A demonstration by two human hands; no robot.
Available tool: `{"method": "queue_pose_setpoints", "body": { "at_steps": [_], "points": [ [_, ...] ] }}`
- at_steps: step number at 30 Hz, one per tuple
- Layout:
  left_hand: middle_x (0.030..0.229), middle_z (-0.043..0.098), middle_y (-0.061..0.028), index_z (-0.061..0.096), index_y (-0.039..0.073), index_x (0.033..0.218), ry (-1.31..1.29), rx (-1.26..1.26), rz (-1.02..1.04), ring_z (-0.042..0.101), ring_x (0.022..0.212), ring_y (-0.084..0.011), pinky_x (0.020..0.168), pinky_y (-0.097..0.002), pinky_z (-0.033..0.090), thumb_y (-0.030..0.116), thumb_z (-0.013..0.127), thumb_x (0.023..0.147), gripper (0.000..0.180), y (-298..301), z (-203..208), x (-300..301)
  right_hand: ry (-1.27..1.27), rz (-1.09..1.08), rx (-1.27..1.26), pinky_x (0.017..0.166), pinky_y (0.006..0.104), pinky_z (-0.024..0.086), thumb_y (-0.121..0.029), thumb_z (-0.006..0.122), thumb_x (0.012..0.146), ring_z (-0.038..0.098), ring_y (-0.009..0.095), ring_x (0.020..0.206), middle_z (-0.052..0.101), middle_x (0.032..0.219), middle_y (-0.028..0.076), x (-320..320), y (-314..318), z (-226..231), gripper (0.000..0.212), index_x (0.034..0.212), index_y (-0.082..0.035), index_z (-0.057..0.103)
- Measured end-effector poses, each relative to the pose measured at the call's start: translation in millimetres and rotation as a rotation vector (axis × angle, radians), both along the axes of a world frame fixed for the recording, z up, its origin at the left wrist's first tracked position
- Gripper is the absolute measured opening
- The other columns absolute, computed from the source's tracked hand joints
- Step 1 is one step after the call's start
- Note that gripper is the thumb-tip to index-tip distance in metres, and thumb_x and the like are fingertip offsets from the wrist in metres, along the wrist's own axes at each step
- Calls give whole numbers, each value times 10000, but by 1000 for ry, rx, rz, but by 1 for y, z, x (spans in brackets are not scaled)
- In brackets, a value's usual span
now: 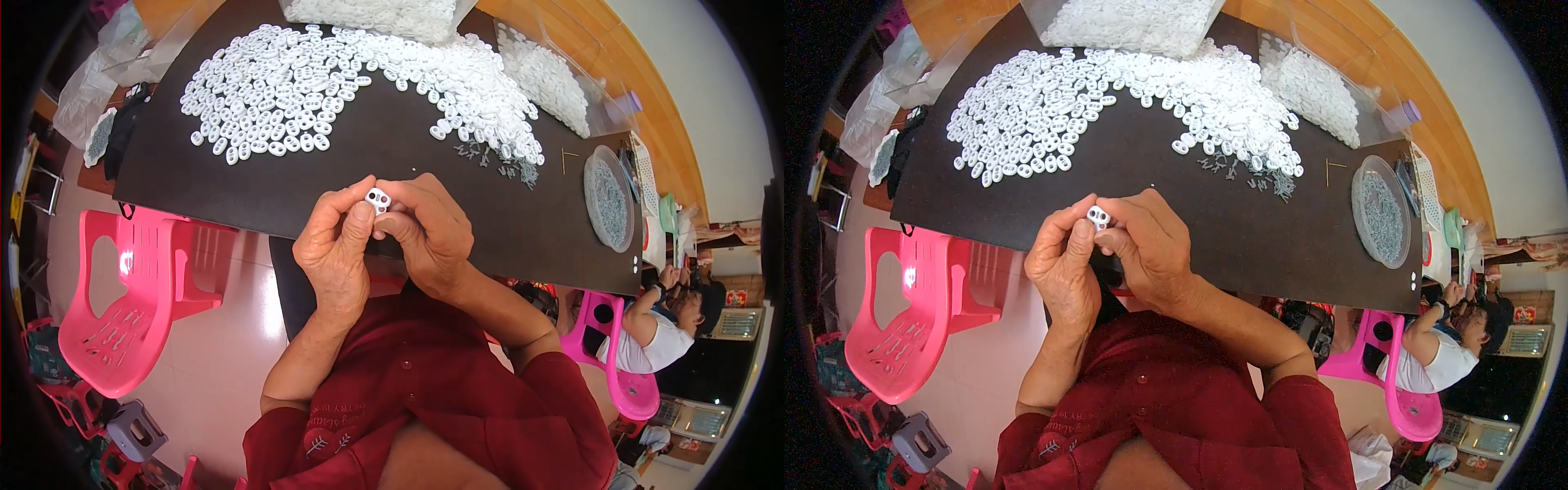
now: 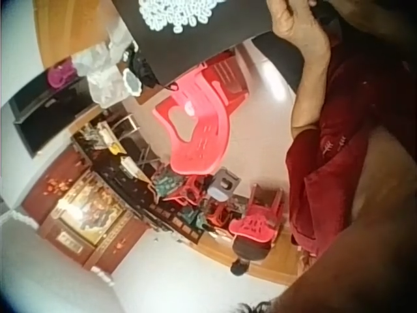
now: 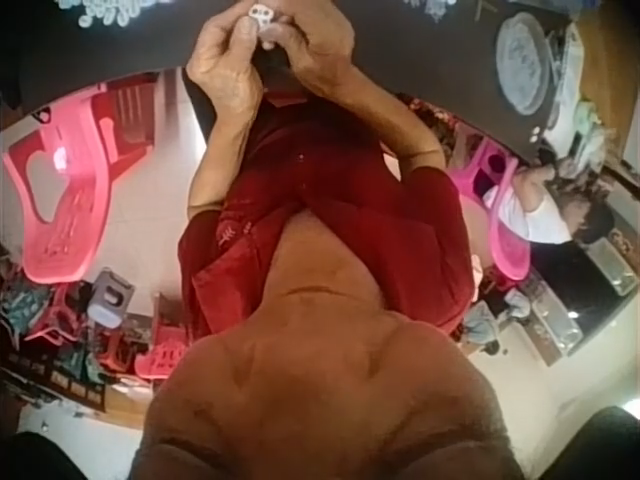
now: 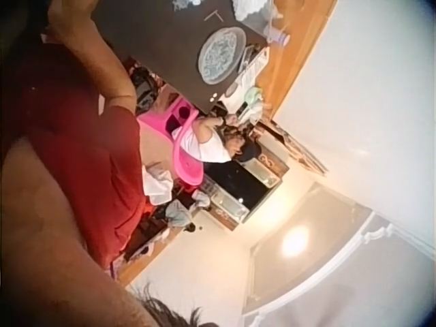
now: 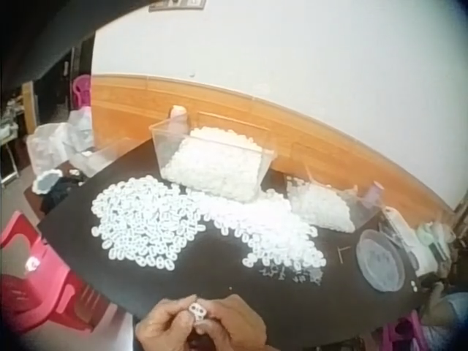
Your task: The recorder is manually assembling small white plastic components by joining them together at a workstation.
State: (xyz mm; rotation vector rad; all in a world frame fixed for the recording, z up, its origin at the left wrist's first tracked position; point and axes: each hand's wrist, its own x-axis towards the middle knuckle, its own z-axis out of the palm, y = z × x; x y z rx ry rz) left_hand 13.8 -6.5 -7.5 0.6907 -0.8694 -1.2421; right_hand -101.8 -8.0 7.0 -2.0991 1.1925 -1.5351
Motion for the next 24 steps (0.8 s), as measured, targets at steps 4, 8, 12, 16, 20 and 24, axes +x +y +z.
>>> {"method": "queue_pose_setpoints", "body": {
  "at_steps": [4, 8, 12, 16, 20, 24],
  "points": [
    [878, 554, -14, 613, -33, 1086, -17, -10, 29, 485, 720, -60, 634, -192, 425, 72, 551, 930, 199, 3, -4, -3, -19, -18, -11, 581, 243, 425, 11, 650, 804, 512, 140, 668, 573, 826, 71, 4, 1, -3, 282, 1080, 35, 600],
    [891, 551, -9, 602, -24, 1079, -35, -35, 92, 485, 741, -59, 652, -194, 426, 88, 543, 938, 190, 5, -3, -3, -32, -38, 12, 573, 245, 428, -39, 631, 844, 511, 148, 683, 572, 856, 83, 11, 6, -5, 272, 1098, 43, 583],
    [903, 555, -8, 594, -20, 1089, -16, -9, 103, 497, 777, -57, 683, -193, 433, 102, 544, 940, 199, 9, -1, -4, -36, -58, -20, 571, 247, 429, -76, 615, 869, 512, 153, 689, 572, 868, 89, 16, 5, -5, 265, 1100, 46, 576],
    [914, 558, -9, 593, -20, 1089, -17, -4, 127, 502, 802, -58, 711, -194, 433, 103, 537, 944, 199, 11, -1, -4, 10, -70, -118, 562, 252, 424, -102, 590, 892, 509, 158, 685, 576, 884, 95, 16, 1, -8, 239, 1075, 50, 574],
    [1003, 604, -66, 572, -34, 1087, 6, -26, 132, 548, 887, -96, 823, -240, 449, 123, 552, 936, 219, 13, -5, -3, 35, -80, -202, 560, 266, 421, -113, 566, 907, 510, 174, 681, 588, 894, 106, 18, -2, -8, 223, 1057, 52, 571],
    [983, 600, -56, 576, -30, 1081, 4, -44, 143, 541, 876, -88, 807, -236, 447, 122, 543, 941, 209, 13, -6, -5, 28, -91, -194, 563, 275, 421, -119, 563, 909, 512, 184, 679, 595, 897, 112, 19, -1, -12, 215, 1044, 48, 573]
  ]
}}
